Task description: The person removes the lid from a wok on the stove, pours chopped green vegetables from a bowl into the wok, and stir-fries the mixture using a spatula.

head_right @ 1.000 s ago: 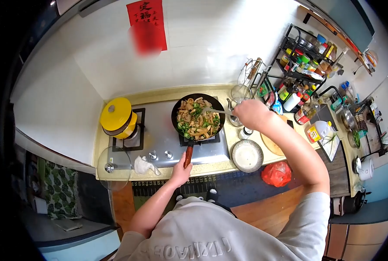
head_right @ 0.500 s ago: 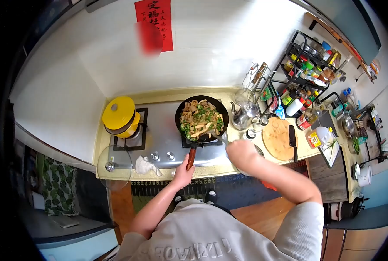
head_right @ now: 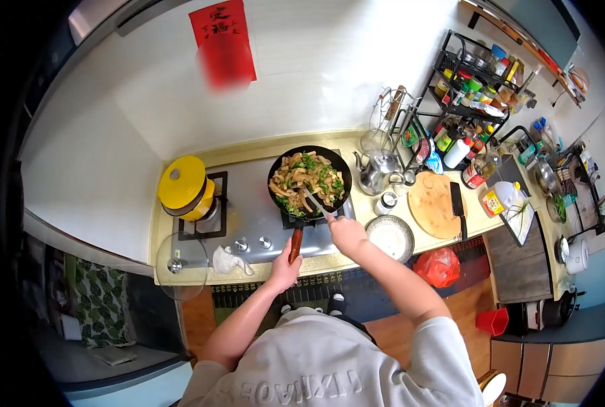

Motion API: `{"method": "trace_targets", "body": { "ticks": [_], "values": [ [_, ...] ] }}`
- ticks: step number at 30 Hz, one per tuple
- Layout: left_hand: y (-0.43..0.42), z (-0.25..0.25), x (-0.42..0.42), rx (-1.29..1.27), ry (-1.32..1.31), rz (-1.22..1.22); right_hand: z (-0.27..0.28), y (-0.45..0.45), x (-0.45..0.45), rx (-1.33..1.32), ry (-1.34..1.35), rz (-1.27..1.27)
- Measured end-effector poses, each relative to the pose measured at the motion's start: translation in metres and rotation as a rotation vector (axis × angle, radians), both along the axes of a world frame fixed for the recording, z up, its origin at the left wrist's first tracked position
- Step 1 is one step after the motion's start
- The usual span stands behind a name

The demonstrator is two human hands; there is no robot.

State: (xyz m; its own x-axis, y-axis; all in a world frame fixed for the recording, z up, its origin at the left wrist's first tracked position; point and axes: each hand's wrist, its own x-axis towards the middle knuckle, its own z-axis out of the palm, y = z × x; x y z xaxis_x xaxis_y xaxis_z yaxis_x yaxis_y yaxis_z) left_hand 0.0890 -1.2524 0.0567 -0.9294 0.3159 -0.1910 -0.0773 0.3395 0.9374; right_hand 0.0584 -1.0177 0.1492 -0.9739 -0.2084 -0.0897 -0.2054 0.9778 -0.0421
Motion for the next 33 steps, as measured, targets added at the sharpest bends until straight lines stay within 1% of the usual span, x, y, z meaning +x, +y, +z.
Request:
{"method": "trace_targets", "body": {
  "ticks": [1,5,6,7,8,9,11,13,14,16,18,20,23,26,27,30,31,33],
  "values": [
    [0.000,0.001,0.000,-0.004,-0.014,0.002,0.004,0.008,-0.003,0.033,-0.018,0.024],
    [0.002,0.000,0.000,-0.029,-0.017,0.008,0.055,0.046,-0.017,0.253,-0.133,0.213],
    [0.003,0.018,0.001,-0.050,-0.109,0.005,0.067,0.054,-0.021,0.325,-0.158,0.260],
    [0.004,0.052,0.002,-0.071,-0.201,0.003,0.085,0.056,-0.021,0.396,-0.105,0.286],
    [0.005,0.070,0.003,-0.093,-0.292,0.002,0.113,0.052,-0.024,0.454,-0.170,0.294],
    [0.004,0.058,0.003,-0.076,-0.216,0.004,0.118,0.059,-0.031,0.496,-0.162,0.335],
    [0.002,0.017,0.000,-0.043,-0.064,0.009,0.130,0.067,-0.044,0.572,-0.137,0.391],
    [0.002,0.000,-0.001,-0.031,-0.031,0.018,0.155,0.063,-0.047,0.610,-0.124,0.386],
    [0.002,-0.004,-0.001,-0.023,-0.014,0.025,0.170,0.058,-0.047,0.610,-0.132,0.347],
    [0.003,0.005,0.000,-0.034,-0.058,0.032,0.197,0.048,-0.045,0.613,-0.148,0.277],
    [0.003,0.006,0.001,-0.038,-0.065,0.040,0.221,0.045,-0.040,0.525,-0.090,0.270],
    [0.003,0.003,0.001,-0.041,-0.029,0.036,0.238,0.042,-0.042,0.452,-0.129,0.253],
    [0.004,0.009,0.001,-0.052,-0.047,0.031,0.243,0.035,-0.050,0.382,-0.240,0.214],
    [0.003,-0.001,0.000,-0.014,-0.037,0.029,0.244,0.014,-0.053,0.418,-0.398,0.166],
    [0.003,0.004,0.000,-0.008,-0.053,0.028,0.238,0.011,-0.054,0.401,-0.420,0.127],
    [0.003,0.003,0.000,-0.037,-0.032,0.021,0.195,0.018,-0.072,0.409,-0.396,0.158],
    [0.002,0.003,0.000,-0.030,-0.032,0.020,0.184,0.026,-0.078,0.364,-0.367,0.157],
    [0.002,0.001,-0.001,-0.015,-0.036,0.017,0.215,0.020,-0.068,0.286,-0.305,0.034]
  ]
}}
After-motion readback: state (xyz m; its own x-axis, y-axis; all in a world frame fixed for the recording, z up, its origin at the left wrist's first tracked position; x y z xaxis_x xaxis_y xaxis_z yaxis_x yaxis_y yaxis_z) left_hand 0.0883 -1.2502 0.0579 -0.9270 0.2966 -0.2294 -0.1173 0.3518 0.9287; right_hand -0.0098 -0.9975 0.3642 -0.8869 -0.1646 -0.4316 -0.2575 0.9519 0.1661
